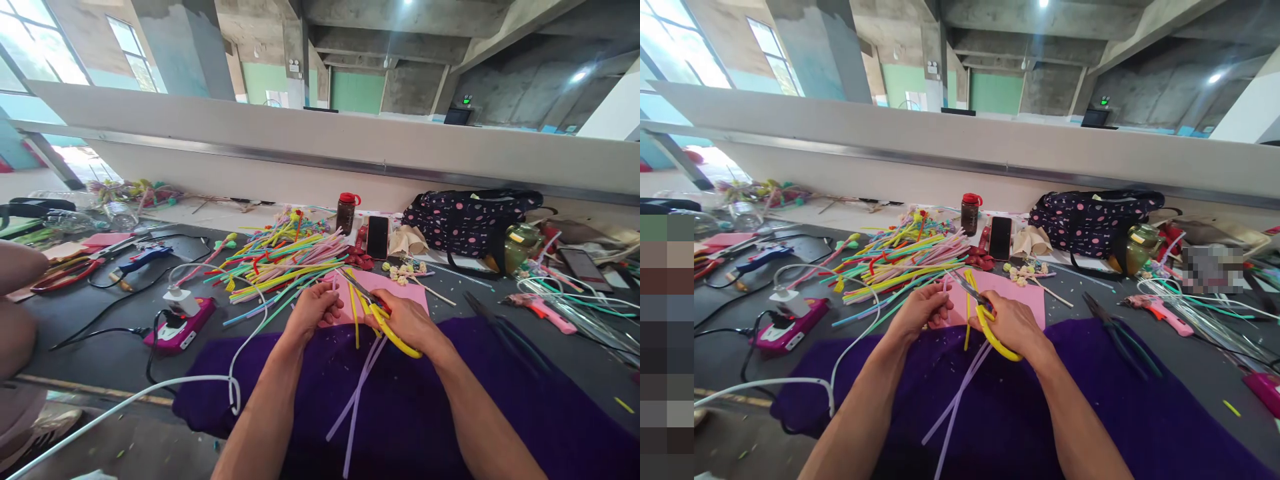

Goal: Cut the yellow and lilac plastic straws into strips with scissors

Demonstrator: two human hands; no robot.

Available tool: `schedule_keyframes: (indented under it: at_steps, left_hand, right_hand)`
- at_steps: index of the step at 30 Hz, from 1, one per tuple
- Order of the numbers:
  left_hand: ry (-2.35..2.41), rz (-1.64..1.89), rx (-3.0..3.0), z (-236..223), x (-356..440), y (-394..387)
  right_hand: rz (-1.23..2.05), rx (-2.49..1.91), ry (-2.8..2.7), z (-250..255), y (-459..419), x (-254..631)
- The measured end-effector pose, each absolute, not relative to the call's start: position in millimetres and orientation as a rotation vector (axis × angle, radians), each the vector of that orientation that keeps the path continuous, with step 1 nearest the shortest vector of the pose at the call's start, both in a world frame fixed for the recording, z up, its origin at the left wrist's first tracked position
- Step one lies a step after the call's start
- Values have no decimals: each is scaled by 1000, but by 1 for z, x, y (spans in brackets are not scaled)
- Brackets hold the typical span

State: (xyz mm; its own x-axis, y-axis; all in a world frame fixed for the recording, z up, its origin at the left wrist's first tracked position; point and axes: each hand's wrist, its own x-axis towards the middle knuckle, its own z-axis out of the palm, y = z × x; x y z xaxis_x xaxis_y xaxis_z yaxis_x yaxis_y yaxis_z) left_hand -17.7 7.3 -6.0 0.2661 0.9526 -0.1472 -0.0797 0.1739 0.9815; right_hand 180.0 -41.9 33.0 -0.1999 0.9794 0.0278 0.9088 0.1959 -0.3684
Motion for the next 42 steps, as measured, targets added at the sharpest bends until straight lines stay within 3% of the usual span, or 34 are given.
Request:
schedule_keyframes:
  at_steps: [31, 42]
  left_hand:
    - [1152, 754, 1323, -12, -15, 6]
    - [1335, 431, 1636, -19, -7, 0]
  right_hand:
    - [670, -1690, -2346, 25, -45, 170]
    - [401, -1927, -2491, 15, -42, 166]
